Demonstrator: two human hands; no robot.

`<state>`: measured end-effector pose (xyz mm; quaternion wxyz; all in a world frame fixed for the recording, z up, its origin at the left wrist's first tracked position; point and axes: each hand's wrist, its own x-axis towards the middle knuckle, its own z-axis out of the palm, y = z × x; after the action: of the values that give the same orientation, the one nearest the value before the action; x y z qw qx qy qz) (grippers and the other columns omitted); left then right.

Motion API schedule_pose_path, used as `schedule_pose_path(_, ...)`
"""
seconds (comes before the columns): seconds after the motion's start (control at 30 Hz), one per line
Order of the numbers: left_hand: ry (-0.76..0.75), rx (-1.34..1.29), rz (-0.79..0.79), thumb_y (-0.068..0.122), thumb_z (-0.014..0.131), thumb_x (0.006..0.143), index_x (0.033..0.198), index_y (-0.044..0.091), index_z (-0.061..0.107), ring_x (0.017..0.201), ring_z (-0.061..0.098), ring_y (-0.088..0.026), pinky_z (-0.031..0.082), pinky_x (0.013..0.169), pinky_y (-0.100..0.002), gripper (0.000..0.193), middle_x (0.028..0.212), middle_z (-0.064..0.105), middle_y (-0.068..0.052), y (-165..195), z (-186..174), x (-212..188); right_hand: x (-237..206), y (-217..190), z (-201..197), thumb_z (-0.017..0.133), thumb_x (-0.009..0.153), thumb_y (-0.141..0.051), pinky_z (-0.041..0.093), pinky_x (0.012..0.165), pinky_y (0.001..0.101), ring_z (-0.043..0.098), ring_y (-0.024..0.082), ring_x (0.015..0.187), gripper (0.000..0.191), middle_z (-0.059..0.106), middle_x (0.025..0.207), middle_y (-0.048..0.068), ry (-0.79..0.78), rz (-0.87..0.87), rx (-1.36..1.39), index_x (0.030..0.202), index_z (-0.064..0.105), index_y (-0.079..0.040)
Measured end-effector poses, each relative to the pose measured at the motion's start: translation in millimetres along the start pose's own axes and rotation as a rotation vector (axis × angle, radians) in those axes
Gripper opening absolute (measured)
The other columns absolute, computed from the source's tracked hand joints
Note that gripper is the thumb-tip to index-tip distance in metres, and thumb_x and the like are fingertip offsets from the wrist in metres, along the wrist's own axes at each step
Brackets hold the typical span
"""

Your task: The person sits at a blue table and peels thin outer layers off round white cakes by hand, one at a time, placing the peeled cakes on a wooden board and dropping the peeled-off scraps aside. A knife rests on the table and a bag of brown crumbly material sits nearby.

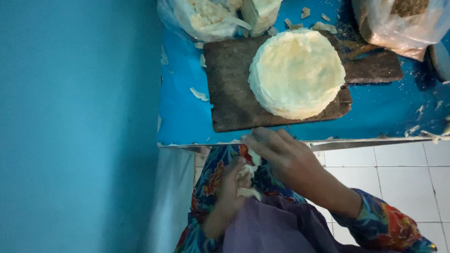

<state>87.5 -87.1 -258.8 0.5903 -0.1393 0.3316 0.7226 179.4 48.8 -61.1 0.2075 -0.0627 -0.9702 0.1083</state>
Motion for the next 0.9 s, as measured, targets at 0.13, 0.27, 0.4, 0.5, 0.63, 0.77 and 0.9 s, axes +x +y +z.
schedule_pose_path(0.13,-0.412,-0.539,-0.008,0.021,0.051,0.109,0.111,0.005,0.06,0.05,0.043,-0.007,0.033,0.041,-0.021,0.019,0.077,0.054,-0.003,-18.5,8.1,-17.1,-5.1,-0.3,7.8,0.067,0.073,0.001,0.057,0.08,0.0425,0.065,0.034,0.101,0.04,0.062,0.113,0.015,0.049,0.008,-0.027,0.113,0.062,-0.001)
schedule_pose_path(0.27,-0.567,-0.72,0.169,0.025,0.048,0.11,0.12,0.003,0.06,0.065,0.057,-0.012,0.046,0.05,-0.024,0.027,0.081,0.057,-0.006,-20.2,26.1,-34.9,-30.9,-14.0,15.8,0.068,0.076,-0.002,0.056,0.075,0.0392,0.063,0.032,0.101,0.037,0.061,0.116,0.017,-0.054,0.009,0.118,0.113,0.062,0.0)
schedule_pose_path(0.4,-0.104,-0.183,0.392,0.031,0.043,0.098,0.102,0.007,0.055,0.088,0.062,-0.019,0.054,0.079,-0.035,0.028,0.095,0.059,-0.007,-20.3,42.6,-42.7,-53.3,-32.8,35.4,0.071,0.076,-0.012,0.056,0.076,0.0413,0.061,0.034,0.101,0.044,0.06,0.118,0.018,-0.08,-0.027,0.213,0.117,0.062,-0.001)
schedule_pose_path(0.5,0.213,1.21,1.041,0.037,0.04,0.105,0.113,0.007,0.057,0.107,0.061,-0.021,0.048,0.098,-0.041,0.036,0.112,0.061,-0.009,-21.7,49.4,-45.4,-55.5,-42.1,48.1,0.07,0.082,-0.013,0.056,0.077,0.04,0.062,0.033,0.104,0.043,0.06,0.119,0.016,-0.053,-0.046,0.197,0.123,0.063,-0.003)
schedule_pose_path(0.63,0.099,1.393,1.1,0.038,0.04,0.104,0.115,0.007,0.057,0.105,0.062,-0.021,0.049,0.096,-0.04,0.037,0.11,0.061,-0.008,-18.8,49.6,-58.7,-54.9,-65.2,56.7,0.068,0.086,-0.017,0.054,0.095,0.0545,0.063,0.026,0.11,0.029,0.059,0.115,0.011,0.035,-0.019,-0.085,0.113,0.061,-0.009)
schedule_pose_path(0.77,0.134,0.488,0.52,0.039,0.041,0.103,0.117,0.008,0.057,0.103,0.063,-0.021,0.05,0.094,-0.04,0.038,0.109,0.062,-0.008,-6.6,45.2,-78.9,-63.9,-65.0,43.3,0.064,0.088,-0.02,0.048,0.106,0.0434,0.058,0.029,0.124,0.042,0.061,0.131,0.018,-0.059,-0.141,0.089,0.125,0.064,0.0)
schedule_pose_path(0.9,0.198,0.062,0.27,0.04,0.041,0.102,0.119,0.008,0.058,0.102,0.064,-0.021,0.052,0.092,-0.04,0.04,0.108,0.063,-0.008,6.0,45.0,-89.4,-62.8,-57.0,24.3,0.061,0.094,-0.021,0.041,0.103,0.0427,0.055,0.023,0.131,0.04,0.059,0.138,0.009,-0.093,-0.165,0.069,0.131,0.063,-0.006)
